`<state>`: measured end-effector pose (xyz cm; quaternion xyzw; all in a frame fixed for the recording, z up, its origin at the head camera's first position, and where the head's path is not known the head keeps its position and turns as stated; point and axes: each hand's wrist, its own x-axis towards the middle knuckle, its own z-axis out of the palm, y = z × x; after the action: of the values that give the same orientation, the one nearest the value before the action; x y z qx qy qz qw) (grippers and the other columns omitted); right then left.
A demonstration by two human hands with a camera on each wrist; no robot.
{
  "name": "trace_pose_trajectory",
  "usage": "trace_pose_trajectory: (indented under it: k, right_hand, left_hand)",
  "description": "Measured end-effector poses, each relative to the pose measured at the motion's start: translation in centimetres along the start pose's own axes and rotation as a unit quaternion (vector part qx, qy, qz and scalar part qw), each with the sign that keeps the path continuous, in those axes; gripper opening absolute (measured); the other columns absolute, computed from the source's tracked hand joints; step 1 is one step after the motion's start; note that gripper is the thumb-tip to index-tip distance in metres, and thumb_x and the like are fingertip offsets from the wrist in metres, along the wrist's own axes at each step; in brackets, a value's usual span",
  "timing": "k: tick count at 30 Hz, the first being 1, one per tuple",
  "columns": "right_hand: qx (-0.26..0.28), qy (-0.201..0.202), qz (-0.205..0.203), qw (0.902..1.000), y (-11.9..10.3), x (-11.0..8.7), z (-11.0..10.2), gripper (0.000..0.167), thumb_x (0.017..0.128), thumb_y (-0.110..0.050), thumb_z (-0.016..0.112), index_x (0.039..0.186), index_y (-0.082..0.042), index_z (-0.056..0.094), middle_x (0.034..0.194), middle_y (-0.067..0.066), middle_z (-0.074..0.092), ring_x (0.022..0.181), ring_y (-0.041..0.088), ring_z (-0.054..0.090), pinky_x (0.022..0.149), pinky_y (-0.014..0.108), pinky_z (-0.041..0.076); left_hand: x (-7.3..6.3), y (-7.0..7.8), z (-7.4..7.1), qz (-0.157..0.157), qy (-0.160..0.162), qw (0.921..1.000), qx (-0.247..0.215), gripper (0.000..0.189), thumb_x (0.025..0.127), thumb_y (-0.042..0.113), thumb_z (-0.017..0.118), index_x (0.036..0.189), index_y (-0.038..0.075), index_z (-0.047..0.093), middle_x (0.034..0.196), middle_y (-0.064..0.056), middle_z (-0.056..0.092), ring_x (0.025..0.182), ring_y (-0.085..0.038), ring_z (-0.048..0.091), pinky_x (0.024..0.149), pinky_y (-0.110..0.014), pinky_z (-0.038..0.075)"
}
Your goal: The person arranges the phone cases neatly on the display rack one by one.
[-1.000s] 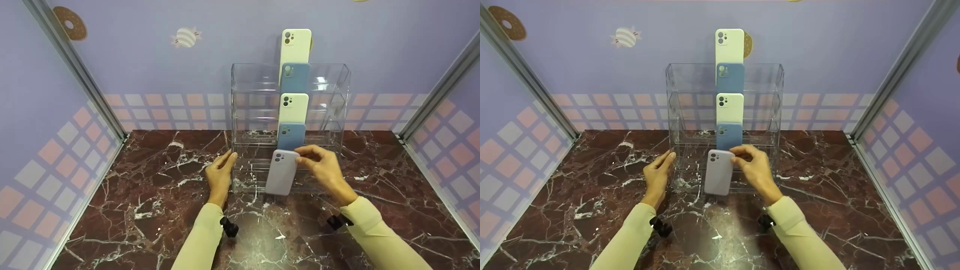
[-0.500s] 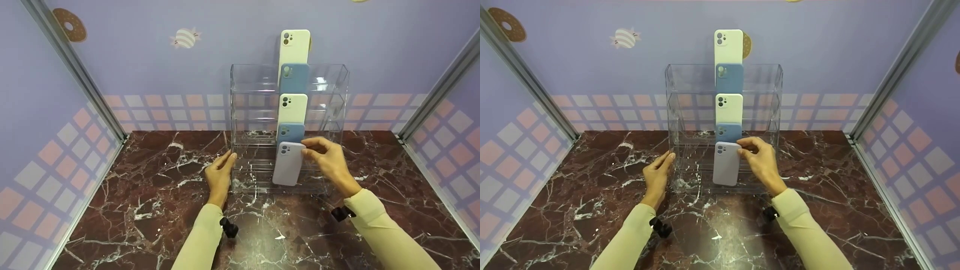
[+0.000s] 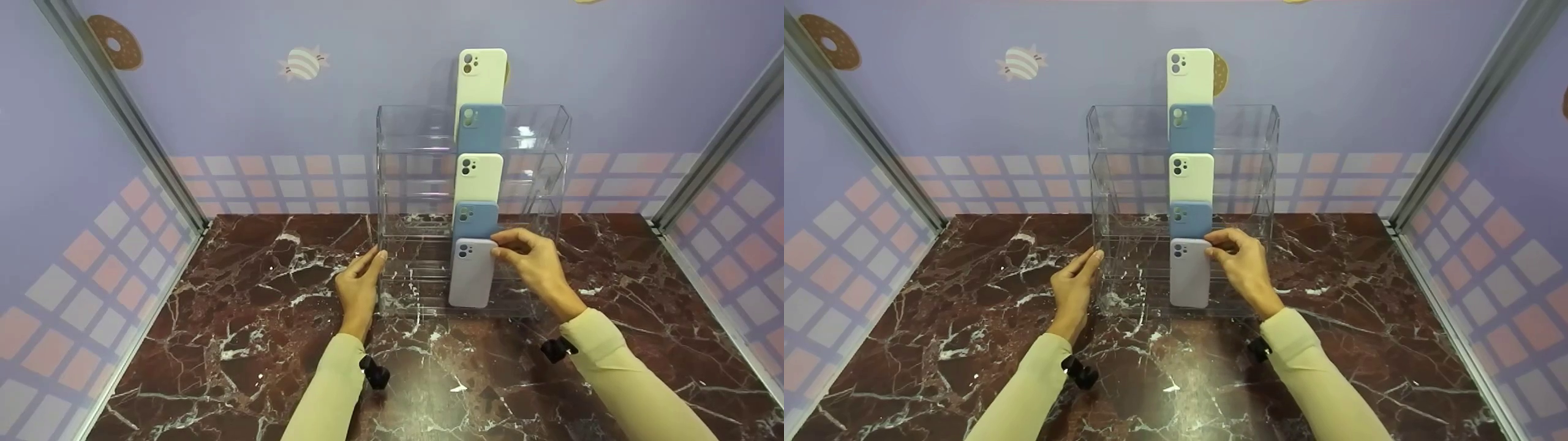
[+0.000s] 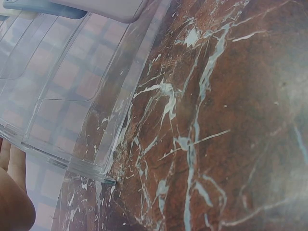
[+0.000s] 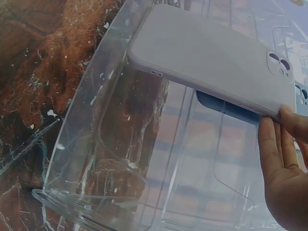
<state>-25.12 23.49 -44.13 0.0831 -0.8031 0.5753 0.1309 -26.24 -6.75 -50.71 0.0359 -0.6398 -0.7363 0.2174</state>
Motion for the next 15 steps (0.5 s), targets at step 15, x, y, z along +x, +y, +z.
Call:
trace_pose_trajectory:
  k: [15]
  right_hand:
    - [-0.028, -0.008, 0.006, 0.9996, 0.75, -0.11, 0.40, 0.021, 0.092, 0.004, 0.080, 0.112, 0.006, 0.077, 0.109, 0.021, 0.076, 0.089, 0.009, 0.072, 0.075, 0.020, 0.058]
  left_hand:
    - [0.12, -0.19, 0.03, -0.008, 0.012, 0.9998, 0.010, 0.026, 0.092, 0.016, 0.086, 0.116, 0.005, 0.083, 0.102, -0.009, 0.080, 0.117, -0.028, 0.069, 0.105, -0.032, 0.052]
